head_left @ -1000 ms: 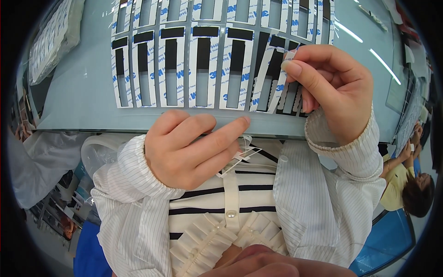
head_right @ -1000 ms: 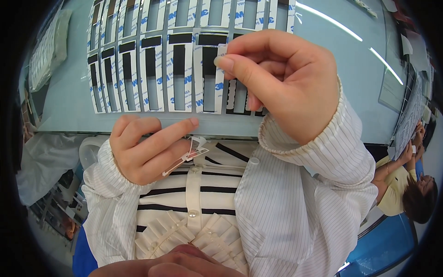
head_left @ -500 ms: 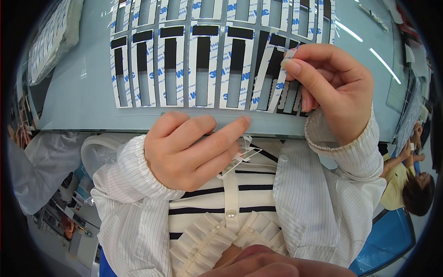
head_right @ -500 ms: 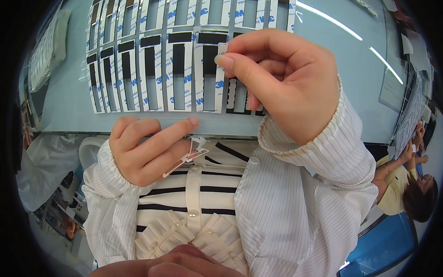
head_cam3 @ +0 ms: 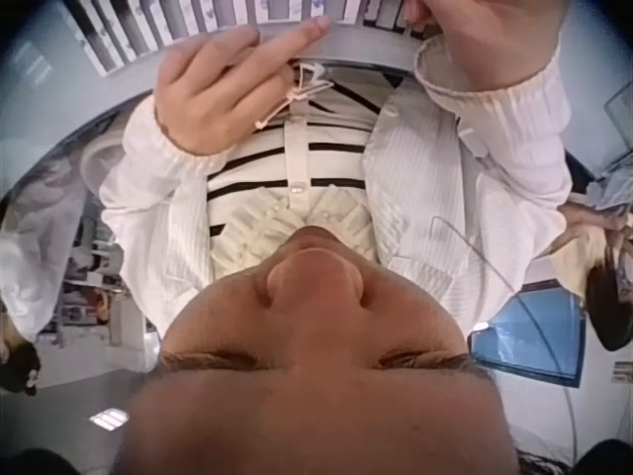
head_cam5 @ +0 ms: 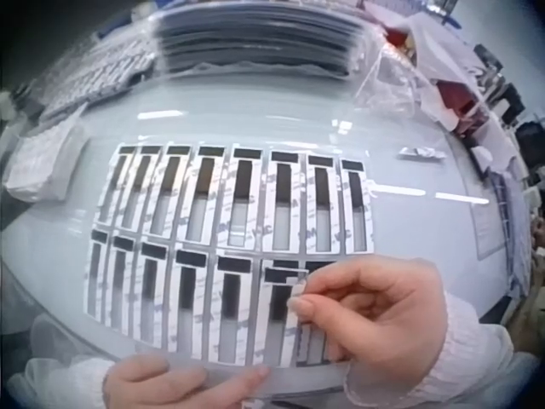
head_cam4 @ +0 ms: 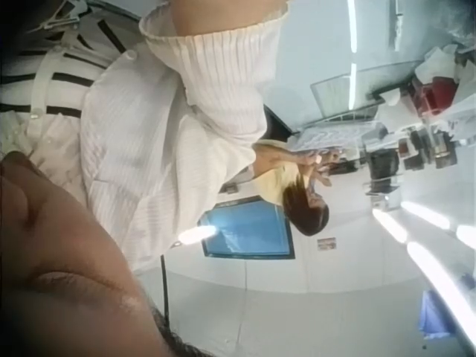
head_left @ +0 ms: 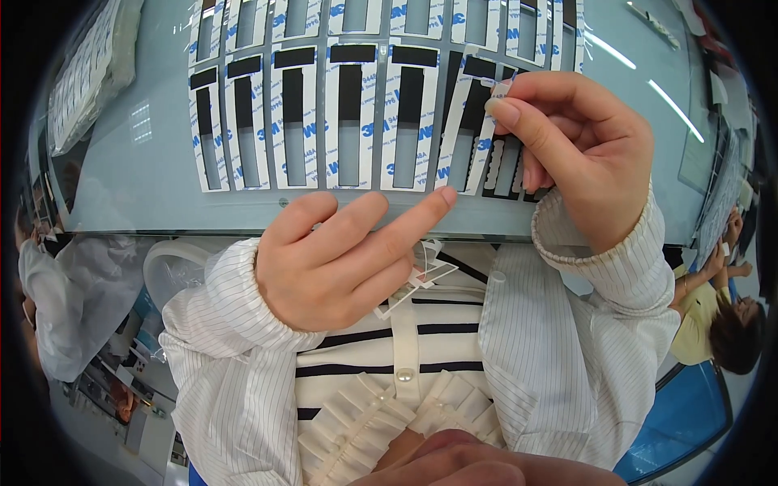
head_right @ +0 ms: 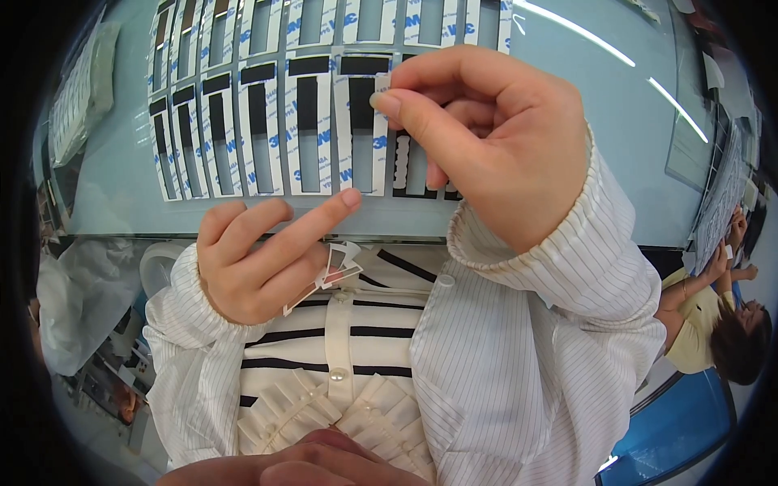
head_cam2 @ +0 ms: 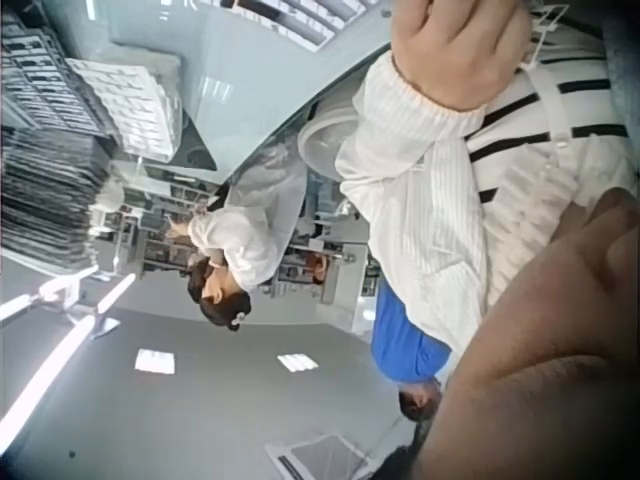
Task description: Peeling adhesive backing from small strips and placing them onto an organized tray.
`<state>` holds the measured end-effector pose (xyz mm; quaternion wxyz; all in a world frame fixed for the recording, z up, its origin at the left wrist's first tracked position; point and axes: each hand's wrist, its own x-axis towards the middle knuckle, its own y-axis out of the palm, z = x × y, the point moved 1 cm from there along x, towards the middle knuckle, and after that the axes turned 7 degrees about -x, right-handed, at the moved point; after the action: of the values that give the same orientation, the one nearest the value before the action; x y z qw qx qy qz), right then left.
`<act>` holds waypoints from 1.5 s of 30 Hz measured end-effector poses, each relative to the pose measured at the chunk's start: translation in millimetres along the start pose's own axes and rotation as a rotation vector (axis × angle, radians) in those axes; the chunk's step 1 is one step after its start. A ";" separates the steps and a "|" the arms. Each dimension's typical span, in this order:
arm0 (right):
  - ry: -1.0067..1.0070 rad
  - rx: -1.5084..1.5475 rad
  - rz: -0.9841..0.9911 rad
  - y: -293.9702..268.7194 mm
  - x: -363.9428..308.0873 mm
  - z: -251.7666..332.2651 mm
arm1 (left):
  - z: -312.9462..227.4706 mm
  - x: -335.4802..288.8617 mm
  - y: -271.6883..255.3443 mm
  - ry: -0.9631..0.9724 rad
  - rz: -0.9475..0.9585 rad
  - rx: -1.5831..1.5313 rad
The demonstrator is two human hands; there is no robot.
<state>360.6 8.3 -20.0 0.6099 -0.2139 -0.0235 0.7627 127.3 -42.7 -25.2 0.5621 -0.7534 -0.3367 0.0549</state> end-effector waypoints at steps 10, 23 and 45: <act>-0.015 -0.004 -0.012 -0.4 -1.4 0.1 | -2.8 1.5 0.9 0.014 -0.006 0.051; -0.070 -0.026 -0.023 3.4 -1.7 -1.9 | -2.4 8.9 -3.5 0.032 0.075 0.011; -0.491 -0.463 -0.103 -6.4 9.2 -12.1 | -2.7 10.5 7.4 -0.002 0.074 -0.007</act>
<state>369.2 15.8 -31.8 0.5591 -0.1554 -0.3528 0.7340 140.0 -39.9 -27.6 0.5569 -0.7672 -0.3093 0.0754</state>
